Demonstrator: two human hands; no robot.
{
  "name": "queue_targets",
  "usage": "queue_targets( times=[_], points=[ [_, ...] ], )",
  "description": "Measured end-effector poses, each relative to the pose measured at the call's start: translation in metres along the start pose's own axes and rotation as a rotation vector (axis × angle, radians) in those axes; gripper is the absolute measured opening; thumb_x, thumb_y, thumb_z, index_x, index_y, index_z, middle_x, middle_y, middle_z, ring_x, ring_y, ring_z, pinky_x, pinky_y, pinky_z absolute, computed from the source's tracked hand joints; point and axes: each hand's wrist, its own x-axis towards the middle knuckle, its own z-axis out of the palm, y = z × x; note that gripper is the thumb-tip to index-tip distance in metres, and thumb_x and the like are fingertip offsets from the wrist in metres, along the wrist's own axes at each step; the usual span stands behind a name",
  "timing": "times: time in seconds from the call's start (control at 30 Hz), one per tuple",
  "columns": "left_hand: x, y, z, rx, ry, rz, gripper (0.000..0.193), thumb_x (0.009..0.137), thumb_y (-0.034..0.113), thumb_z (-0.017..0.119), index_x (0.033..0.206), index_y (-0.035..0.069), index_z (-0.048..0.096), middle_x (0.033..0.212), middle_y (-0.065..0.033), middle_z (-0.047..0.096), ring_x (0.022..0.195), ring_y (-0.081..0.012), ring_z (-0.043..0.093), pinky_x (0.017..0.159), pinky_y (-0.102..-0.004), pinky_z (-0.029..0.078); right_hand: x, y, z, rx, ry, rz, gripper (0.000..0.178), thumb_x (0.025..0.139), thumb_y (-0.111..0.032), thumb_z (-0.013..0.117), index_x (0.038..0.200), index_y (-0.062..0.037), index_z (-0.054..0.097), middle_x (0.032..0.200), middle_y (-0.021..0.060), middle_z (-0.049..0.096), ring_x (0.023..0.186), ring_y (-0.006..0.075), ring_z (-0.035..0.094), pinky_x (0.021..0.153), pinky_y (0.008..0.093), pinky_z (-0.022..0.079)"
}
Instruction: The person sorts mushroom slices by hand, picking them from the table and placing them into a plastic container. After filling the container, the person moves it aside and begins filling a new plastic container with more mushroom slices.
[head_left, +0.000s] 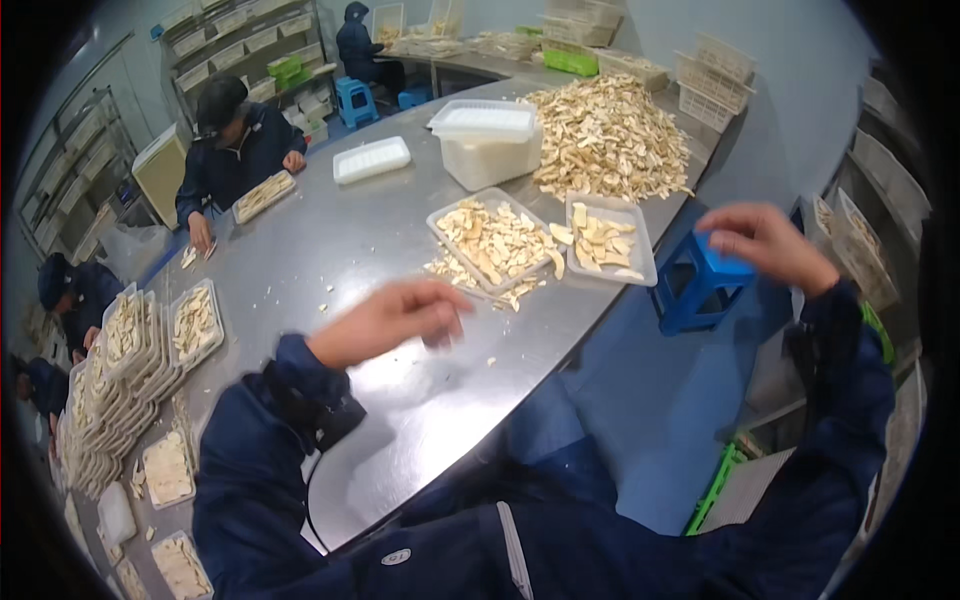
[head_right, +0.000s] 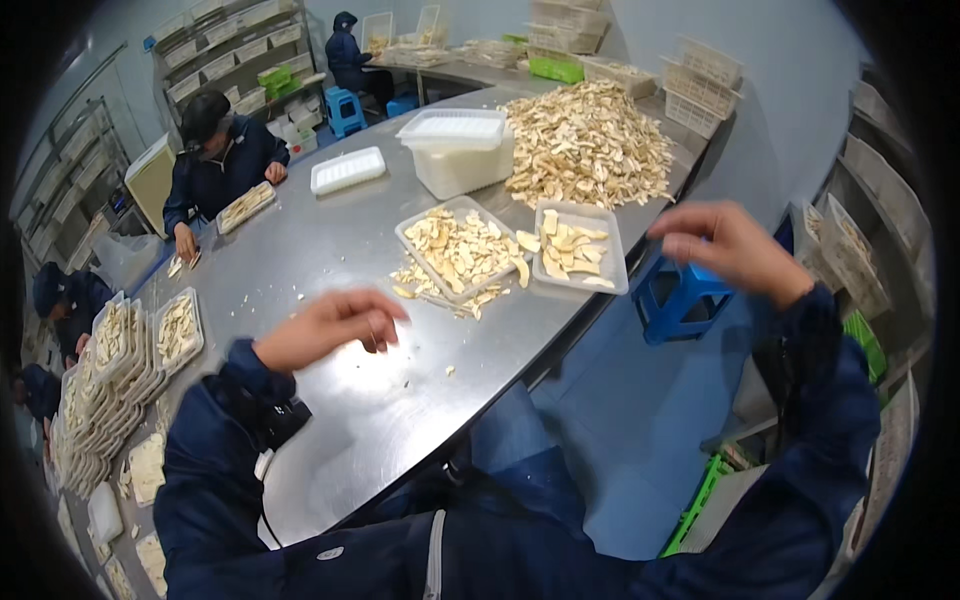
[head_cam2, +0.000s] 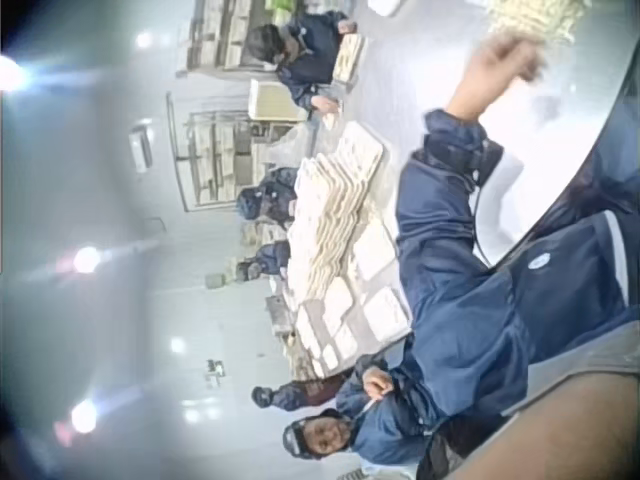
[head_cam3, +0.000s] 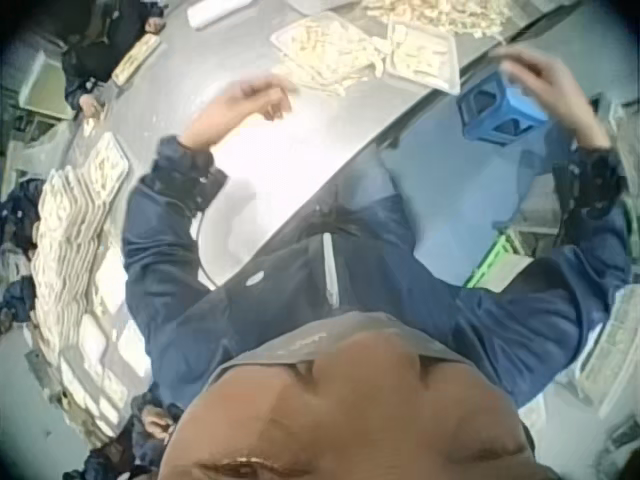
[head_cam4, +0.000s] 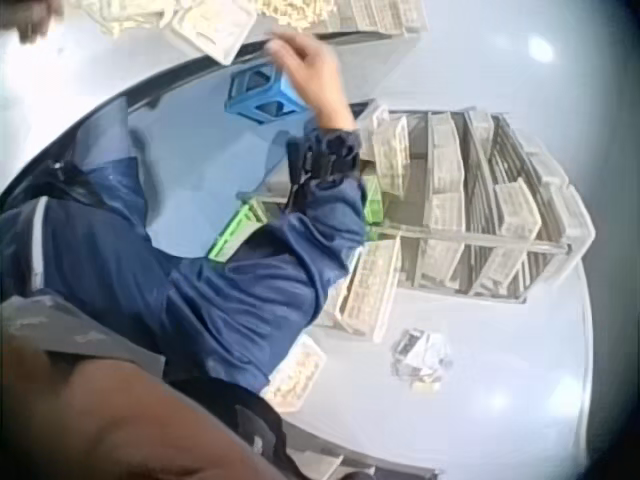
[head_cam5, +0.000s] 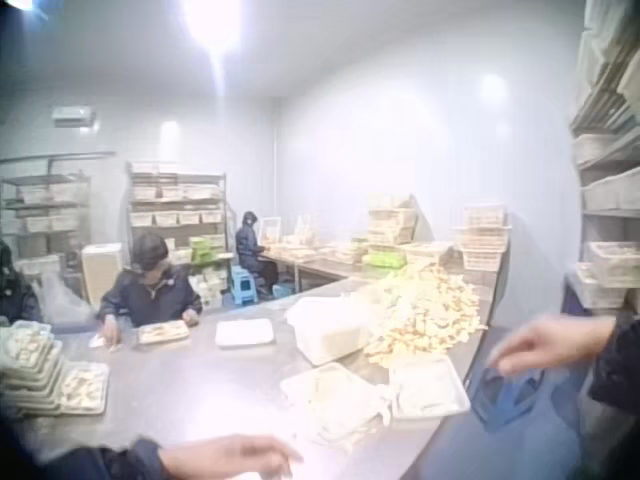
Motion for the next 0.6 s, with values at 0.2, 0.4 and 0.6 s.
queue_targets(
  times=[0.2,0.4,0.6],
  points=[
    [-0.004,-0.137,0.073,-0.276,-0.269,-0.214,0.032,0.104,0.022,0.056,0.129,0.002,0.061,0.105,-0.0058,0.069,0.090,-0.0120,0.065,0.084,-0.0277,0.055,-0.067,-0.014,0.064,-0.243,-0.582,-0.013,0.031,0.096,-0.032,0.071,0.118,-0.0106,0.074,0.111,0.0099,0.075,0.099,0.0237,0.072,0.088,0.0359,0.055],
    [0.049,-0.150,0.079,-0.096,-0.539,-0.036,0.033,0.105,0.024,0.051,0.128,0.002,0.061,0.103,-0.0061,0.071,0.088,-0.0126,0.067,0.080,-0.0272,0.056,-0.130,-0.060,0.060,-0.173,-0.500,0.472,0.040,0.097,-0.023,0.070,0.133,-0.0044,0.064,0.122,0.0192,0.070,0.114,0.0289,0.067,0.095,0.0396,0.051],
    [0.049,-0.033,-0.017,0.083,-0.122,0.186,0.029,0.102,0.020,0.053,0.122,0.001,0.062,0.098,-0.0053,0.070,0.084,-0.0127,0.067,0.075,-0.0285,0.056,-0.081,-0.061,-0.023,-0.259,-0.019,0.366,0.036,0.102,-0.021,0.063,0.130,0.0023,0.064,0.127,0.0153,0.067,0.115,0.0266,0.063,0.100,0.0387,0.049]
  ],
)
